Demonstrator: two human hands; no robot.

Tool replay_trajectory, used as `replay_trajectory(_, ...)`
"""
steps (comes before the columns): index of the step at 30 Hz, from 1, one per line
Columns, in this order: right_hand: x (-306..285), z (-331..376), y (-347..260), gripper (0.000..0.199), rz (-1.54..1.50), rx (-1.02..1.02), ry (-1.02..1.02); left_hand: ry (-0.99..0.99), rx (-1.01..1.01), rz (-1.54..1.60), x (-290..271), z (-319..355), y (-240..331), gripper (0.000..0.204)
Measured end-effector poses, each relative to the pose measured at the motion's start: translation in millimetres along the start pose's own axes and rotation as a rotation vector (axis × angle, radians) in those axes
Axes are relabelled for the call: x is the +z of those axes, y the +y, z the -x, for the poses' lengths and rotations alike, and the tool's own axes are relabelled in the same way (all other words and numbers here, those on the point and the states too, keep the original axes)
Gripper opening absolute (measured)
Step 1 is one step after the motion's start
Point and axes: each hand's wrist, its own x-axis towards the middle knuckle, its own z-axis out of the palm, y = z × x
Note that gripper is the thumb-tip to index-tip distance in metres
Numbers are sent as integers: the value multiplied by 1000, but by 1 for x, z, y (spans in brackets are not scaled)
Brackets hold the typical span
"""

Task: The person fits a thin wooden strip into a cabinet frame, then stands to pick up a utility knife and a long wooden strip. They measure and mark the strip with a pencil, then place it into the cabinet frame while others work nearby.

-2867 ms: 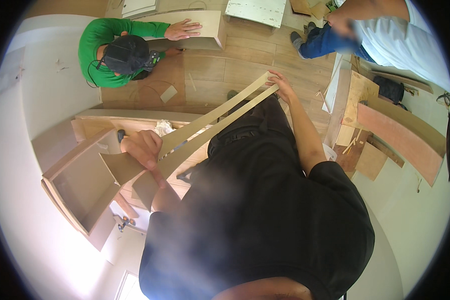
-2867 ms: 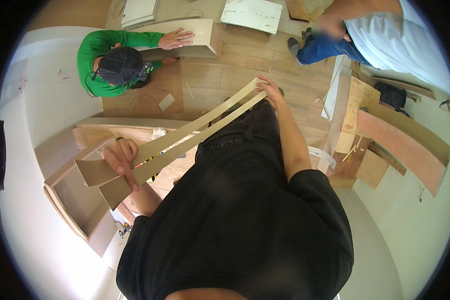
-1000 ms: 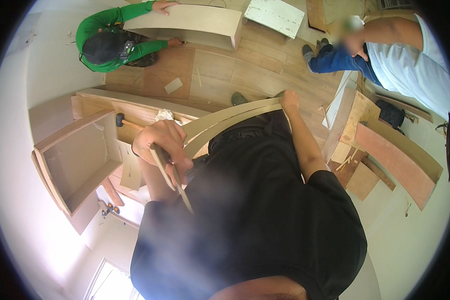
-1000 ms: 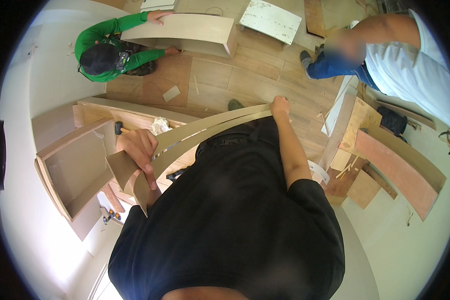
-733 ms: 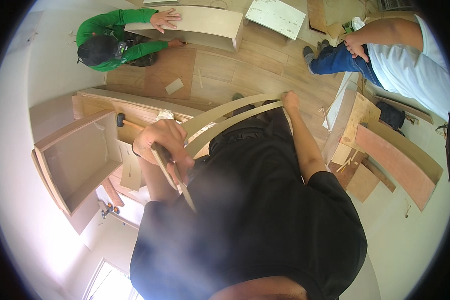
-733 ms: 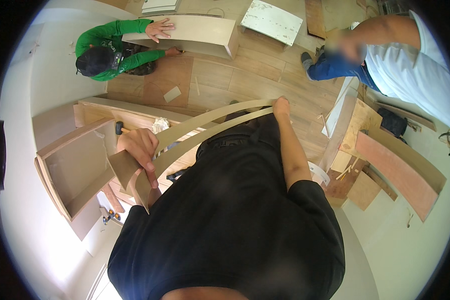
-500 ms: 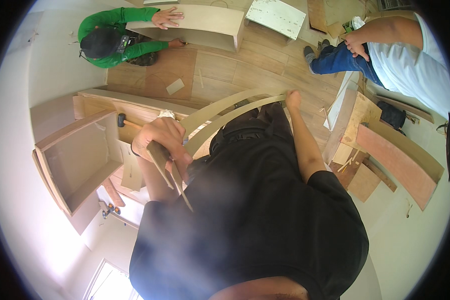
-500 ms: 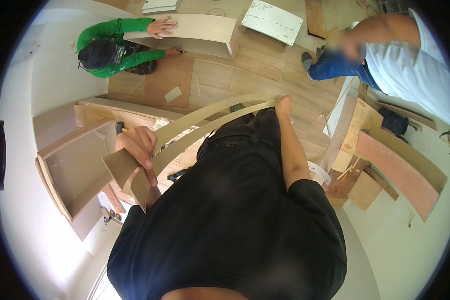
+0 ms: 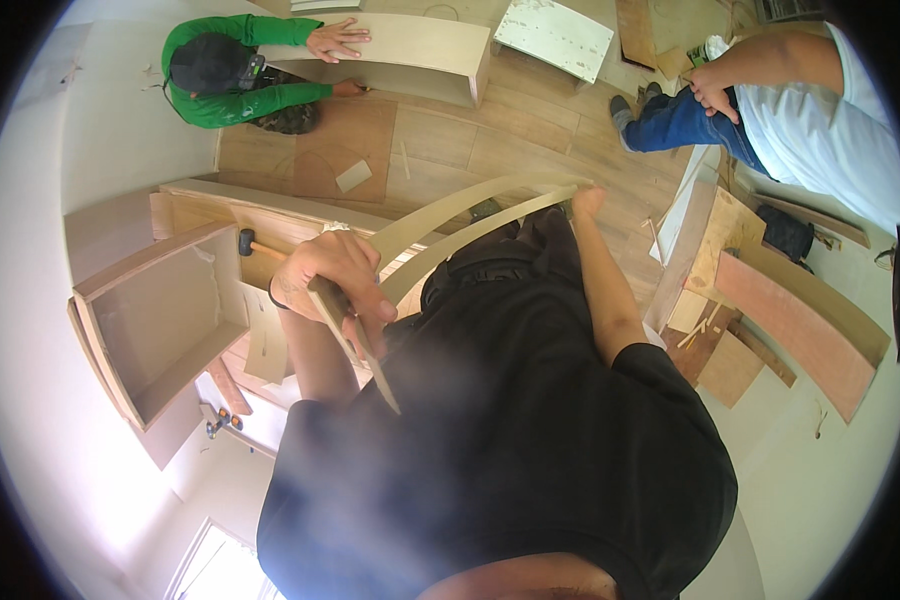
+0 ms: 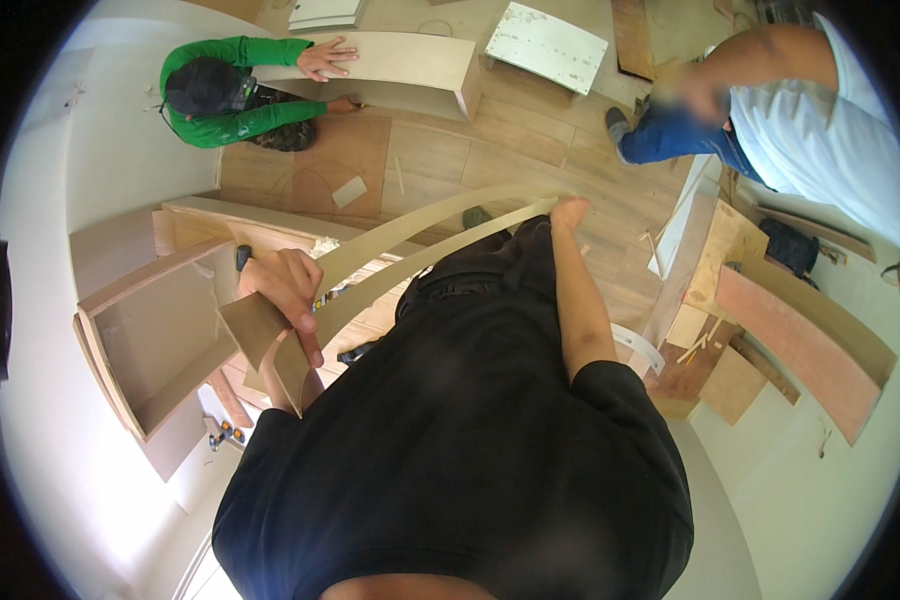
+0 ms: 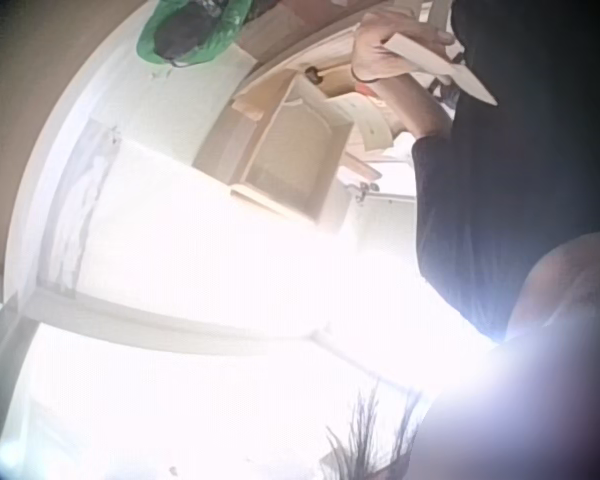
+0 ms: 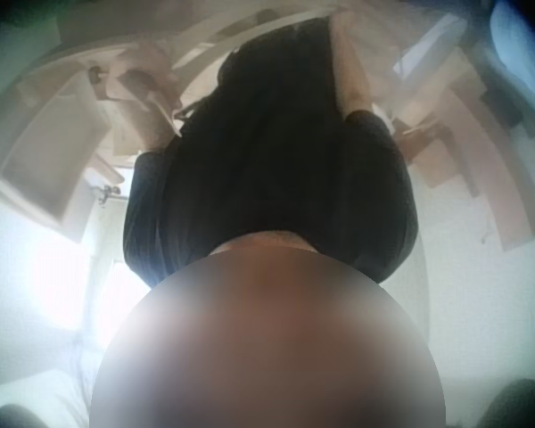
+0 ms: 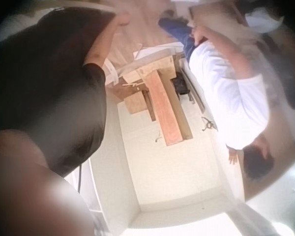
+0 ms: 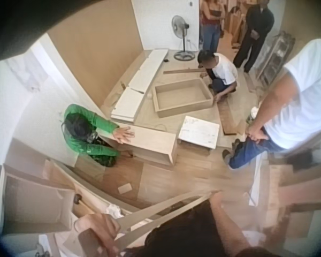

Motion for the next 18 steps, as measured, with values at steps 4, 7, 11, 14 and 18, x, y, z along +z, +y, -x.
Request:
replay_trajectory(4,9,-10,13,29,-118,214,-41,-17,50,15,-1,-3,-1,21)
replay_trajectory(7,2,-11,11,29,-166,189,-86,23,155,-33,5,-5,-5,19)
replay_trajectory(11,-25,2,-7,30,-78,46,-308,26,98,16,4,-9,-7,19)
replay_trajectory(14,-36,13,-29,28,23,-66,-409,8,18,86,-1,-9,-9,23)
replay_trajectory(18,-42,20,-49,26,72,-189,-520,4,-8,107,-3,-5,-10,25)
